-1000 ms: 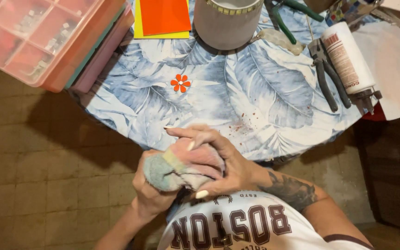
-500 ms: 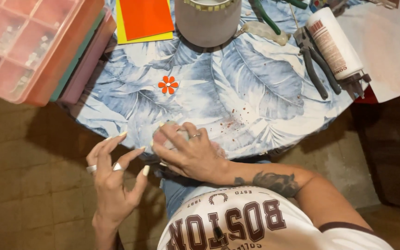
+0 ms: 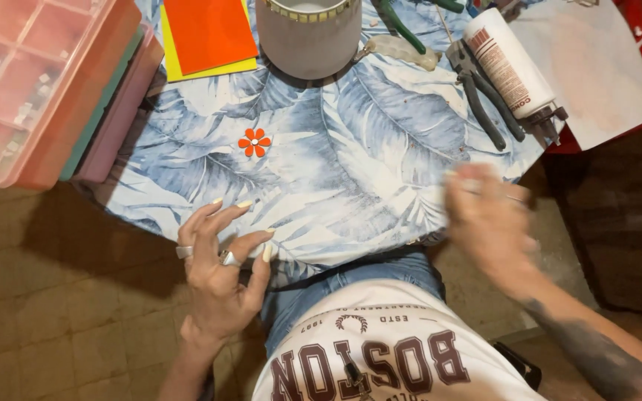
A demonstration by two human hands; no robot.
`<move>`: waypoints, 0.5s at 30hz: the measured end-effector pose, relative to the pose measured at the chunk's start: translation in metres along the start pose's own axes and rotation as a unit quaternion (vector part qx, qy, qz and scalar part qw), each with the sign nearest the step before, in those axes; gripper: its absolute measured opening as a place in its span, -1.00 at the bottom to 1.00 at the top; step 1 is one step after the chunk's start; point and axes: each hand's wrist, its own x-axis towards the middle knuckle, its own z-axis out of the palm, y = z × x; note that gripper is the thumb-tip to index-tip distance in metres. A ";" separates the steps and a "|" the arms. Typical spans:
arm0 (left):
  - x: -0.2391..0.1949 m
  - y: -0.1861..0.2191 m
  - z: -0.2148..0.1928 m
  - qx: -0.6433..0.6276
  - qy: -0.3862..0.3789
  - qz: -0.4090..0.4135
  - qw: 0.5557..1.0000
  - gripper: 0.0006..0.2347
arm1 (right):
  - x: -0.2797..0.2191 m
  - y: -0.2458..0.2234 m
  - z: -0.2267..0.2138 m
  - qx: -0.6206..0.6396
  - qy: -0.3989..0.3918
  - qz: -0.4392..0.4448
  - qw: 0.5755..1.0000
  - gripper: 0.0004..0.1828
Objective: Cutting small mosaic tiles with nippers and preparing a substrate with adhesive for a mosaic project.
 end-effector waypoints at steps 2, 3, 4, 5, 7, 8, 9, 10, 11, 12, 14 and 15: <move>-0.003 -0.002 0.005 0.001 0.012 -0.011 1.000 -0.90 | -0.006 0.017 -0.037 -0.039 -0.287 0.255 0.922 -0.73; -0.003 -0.003 0.009 0.001 0.015 -0.012 1.000 -0.90 | -0.009 0.022 -0.038 -0.041 -0.286 0.254 0.923 -0.73; -0.002 -0.005 0.013 -0.006 0.022 -0.010 1.000 -0.90 | -0.010 0.027 -0.039 -0.044 -0.249 0.225 0.941 -0.69; -0.001 -0.007 0.017 -0.013 0.029 -0.007 0.999 -0.89 | -0.011 0.033 -0.040 -0.046 -0.211 0.197 0.956 -0.63; 0.004 -0.004 0.021 -0.013 0.029 0.002 0.999 -0.89 | 0.004 0.017 -0.026 -0.021 -0.088 0.099 0.991 -0.56; 0.007 -0.001 0.023 -0.013 0.031 0.008 0.999 -0.88 | 0.012 0.010 -0.019 0.002 0.039 -0.001 0.999 -0.47; 0.009 0.002 0.023 -0.011 0.033 0.008 0.999 -0.88 | 0.025 -0.009 -0.005 0.002 0.040 -0.003 0.999 -0.47; 0.011 0.005 0.023 -0.014 0.047 0.013 0.999 -0.90 | 0.037 -0.028 0.008 0.094 0.112 -0.086 0.985 -0.52; 0.014 0.009 0.024 -0.016 0.061 0.017 0.998 -0.91 | 0.050 -0.047 0.021 0.184 0.182 -0.168 0.951 -0.56; 0.016 0.012 0.022 -0.015 0.061 0.019 0.998 -0.91 | 0.055 -0.066 0.022 0.184 0.184 -0.168 0.951 -0.56; 0.019 0.016 0.018 -0.014 0.061 0.015 0.998 -0.90 | 0.065 -0.102 0.025 0.107 0.059 -0.272 0.954 -0.60; 0.020 0.014 0.019 -0.015 0.059 0.018 0.998 -0.90 | 0.076 -0.103 0.027 0.107 0.061 -0.269 0.955 -0.60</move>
